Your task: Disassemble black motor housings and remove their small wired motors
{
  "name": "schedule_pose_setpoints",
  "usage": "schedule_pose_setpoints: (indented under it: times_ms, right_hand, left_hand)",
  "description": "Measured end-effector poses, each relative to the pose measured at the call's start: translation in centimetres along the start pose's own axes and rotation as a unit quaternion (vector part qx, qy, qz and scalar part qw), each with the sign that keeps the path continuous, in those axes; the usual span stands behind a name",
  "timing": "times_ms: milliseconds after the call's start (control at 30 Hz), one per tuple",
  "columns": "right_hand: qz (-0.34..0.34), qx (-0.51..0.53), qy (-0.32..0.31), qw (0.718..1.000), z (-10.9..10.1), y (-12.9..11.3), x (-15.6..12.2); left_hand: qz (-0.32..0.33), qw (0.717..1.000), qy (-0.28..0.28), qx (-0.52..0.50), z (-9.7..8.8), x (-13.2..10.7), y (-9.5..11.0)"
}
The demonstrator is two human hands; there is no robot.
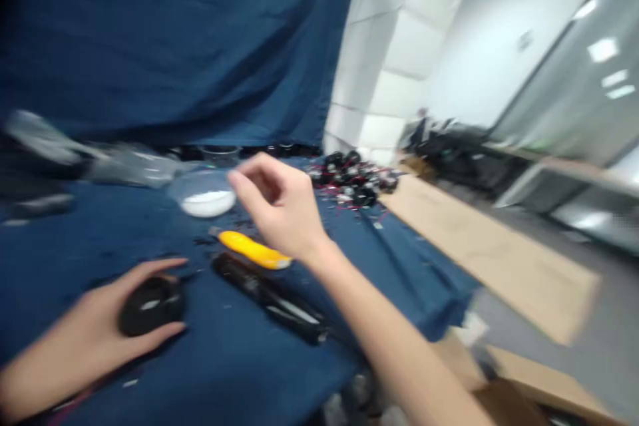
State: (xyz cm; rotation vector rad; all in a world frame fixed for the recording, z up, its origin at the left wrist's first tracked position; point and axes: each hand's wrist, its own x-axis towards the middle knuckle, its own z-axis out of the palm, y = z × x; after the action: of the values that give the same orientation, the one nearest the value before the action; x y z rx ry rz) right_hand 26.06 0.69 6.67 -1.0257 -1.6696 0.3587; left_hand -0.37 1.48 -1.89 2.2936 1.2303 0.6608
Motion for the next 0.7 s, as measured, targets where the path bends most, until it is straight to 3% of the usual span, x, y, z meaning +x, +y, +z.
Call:
schedule_pose_setpoints:
  times_ms: [100, 167, 267, 433, 600, 667, 700]
  right_hand:
    - [0.049, -0.004, -0.055, 0.997, 1.9, 3.5, -0.8]
    - [0.07, -0.004, -0.141, 0.988, 3.3, 5.7, -1.3]
    - [0.081, -0.042, -0.188, 0.978, 4.0, 7.3, -2.4]
    - [0.057, -0.048, -0.225, 0.972, 3.9, 6.9, -3.5]
    - [0.012, -0.125, -0.211, 0.969, 3.9, 6.4, -3.6]
    - [-0.042, -0.192, -0.234, 0.952, 3.1, 5.9, -4.0]
    - [-0.089, -0.253, -0.26, 0.928, 2.5, 5.6, -4.3]
  left_hand:
    - [0.037, 0.999, -0.037, 0.011, -0.1, 0.1, -0.4]
    - [-0.008, 0.999, -0.002, 0.04, -0.2, 0.2, -0.4]
    - [-0.009, 0.999, -0.042, 0.017, -0.6, 0.2, 0.1]
    - [-0.035, 0.998, -0.05, -0.019, -1.1, 0.1, 1.1]
    - [-0.037, 0.998, -0.026, -0.04, -1.4, -0.1, 0.9]
    - [-0.033, 0.997, -0.016, -0.071, -1.4, 0.0, 0.6]
    - [-0.031, 0.996, -0.014, -0.088, -1.4, 0.0, 0.3]
